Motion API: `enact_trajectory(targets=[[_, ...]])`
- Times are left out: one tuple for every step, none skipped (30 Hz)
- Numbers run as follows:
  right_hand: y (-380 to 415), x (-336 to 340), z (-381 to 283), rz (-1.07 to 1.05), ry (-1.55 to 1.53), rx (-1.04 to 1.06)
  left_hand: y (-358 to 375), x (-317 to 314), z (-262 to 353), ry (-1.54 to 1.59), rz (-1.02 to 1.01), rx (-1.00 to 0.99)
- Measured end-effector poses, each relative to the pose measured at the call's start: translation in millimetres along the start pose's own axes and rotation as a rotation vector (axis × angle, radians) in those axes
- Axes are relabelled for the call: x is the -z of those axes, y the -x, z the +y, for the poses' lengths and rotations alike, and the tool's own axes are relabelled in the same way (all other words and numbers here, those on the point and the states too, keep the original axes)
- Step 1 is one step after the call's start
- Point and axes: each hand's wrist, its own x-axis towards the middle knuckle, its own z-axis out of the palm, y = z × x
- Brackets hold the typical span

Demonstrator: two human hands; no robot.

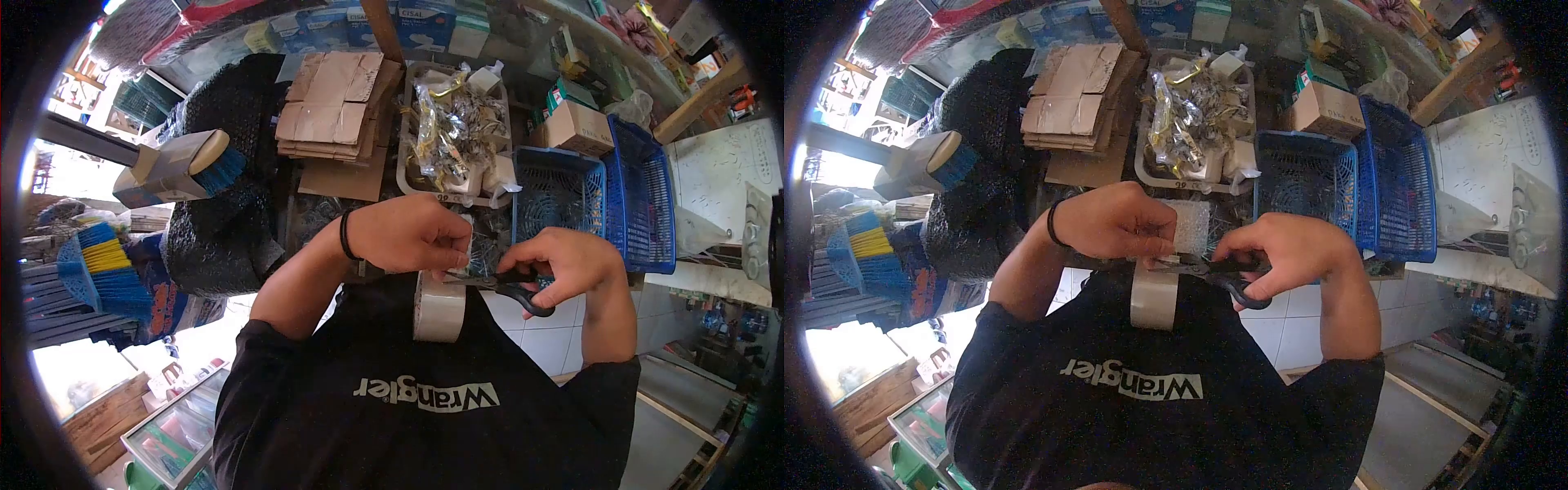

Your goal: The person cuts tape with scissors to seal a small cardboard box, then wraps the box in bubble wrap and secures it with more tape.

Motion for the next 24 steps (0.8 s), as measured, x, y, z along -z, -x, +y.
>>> enact_trajectory(targets=[[-0.2,0.5,-1.4,-0.008,0.01,-0.014,0.1,-0.6,-1.4,0.009,0.006,-0.006],[-0.4,1.1,-3.8,-0.016,0.02,-0.028,0.2,-0.4,-0.9,0.004,0.007,-0.01],[-0.5,1.4,-5.1,-0.025,0.029,-0.042,0.2,0.3,0.3,0.0,0.007,-0.015],[-0.3,1.2,-5.0,-0.021,0.032,-0.04,0.2,0.4,0.9,-0.005,0.008,-0.019],[-0.1,0.9,-5.0,-0.016,0.034,-0.038,0.2,0.2,1.0,-0.004,0.007,-0.011],[-0.1,0.6,-4.9,-0.011,0.036,-0.036,0.0,0.0,1.0,-0.003,0.006,-0.003],[-0.1,0.4,-4.9,-0.004,0.041,-0.03,-0.1,0.0,1.0,-0.003,0.005,0.005],[0.0,0.1,-4.7,0.003,0.045,-0.024,-0.2,0.1,0.7,-0.004,0.005,0.003],[0.1,0.0,-4.7,0.01,0.05,-0.018,-0.3,0.3,0.2,-0.005,0.005,0.0],[0.2,0.2,-5.2,0.007,0.052,-0.021,-0.4,0.1,-0.3,-0.006,0.006,-0.003],[0.2,1.2,-6.1,0.004,0.055,-0.023,-0.6,0.3,-0.6,-0.007,0.003,-0.009],[0.2,1.9,-6.7,0.001,0.058,-0.026,-0.8,0.2,-0.9,-0.008,-0.001,-0.014],[0.3,1.6,-6.5,0.004,0.046,-0.023,-0.9,-0.4,-1.5,-0.007,-0.005,-0.02],[0.5,0.8,-6.0,0.006,0.033,-0.022,-1.0,-1.4,-2.5,0.004,-0.009,-0.022],[0.8,0.4,-5.8,0.009,0.02,-0.02,-1.3,-2.6,-3.6,0.014,-0.013,-0.025],[1.1,1.3,-6.0,0.015,0.049,-0.011,-2.0,-2.5,-4.0,0.021,-0.017,-0.03],[1.5,1.6,-5.9,0.021,0.075,-0.002,-2.6,-2.9,-4.0,0.033,-0.019,-0.021],[2.0,0.7,-5.1,0.024,0.097,0.007,-3.0,-4.6,-4.2,0.048,-0.023,-0.01],[2.4,0.6,-4.2,0.015,0.099,-0.002,-3.7,-4.8,-4.3,0.06,-0.027,0.0],[2.6,0.7,-3.1,0.006,0.102,-0.01,-4.1,-4.5,-3.9,0.052,-0.034,0.005],[2.8,-0.1,-1.9,-0.004,0.101,-0.019,-4.1,-4.8,-3.1,0.048,-0.042,0.012],[2.6,-1.3,-0.8,-0.003,0.086,-0.021,-3.9,-5.3,-2.9,0.043,-0.051,0.02],[2.5,-2.3,0.2,0.0,0.072,-0.022,-3.6,-5.5,-3.3,0.046,-0.046,0.017],[2.5,-3.4,1.0,0.004,0.059,-0.023,-3.3,-5.5,-3.8,0.048,-0.042,0.012]])
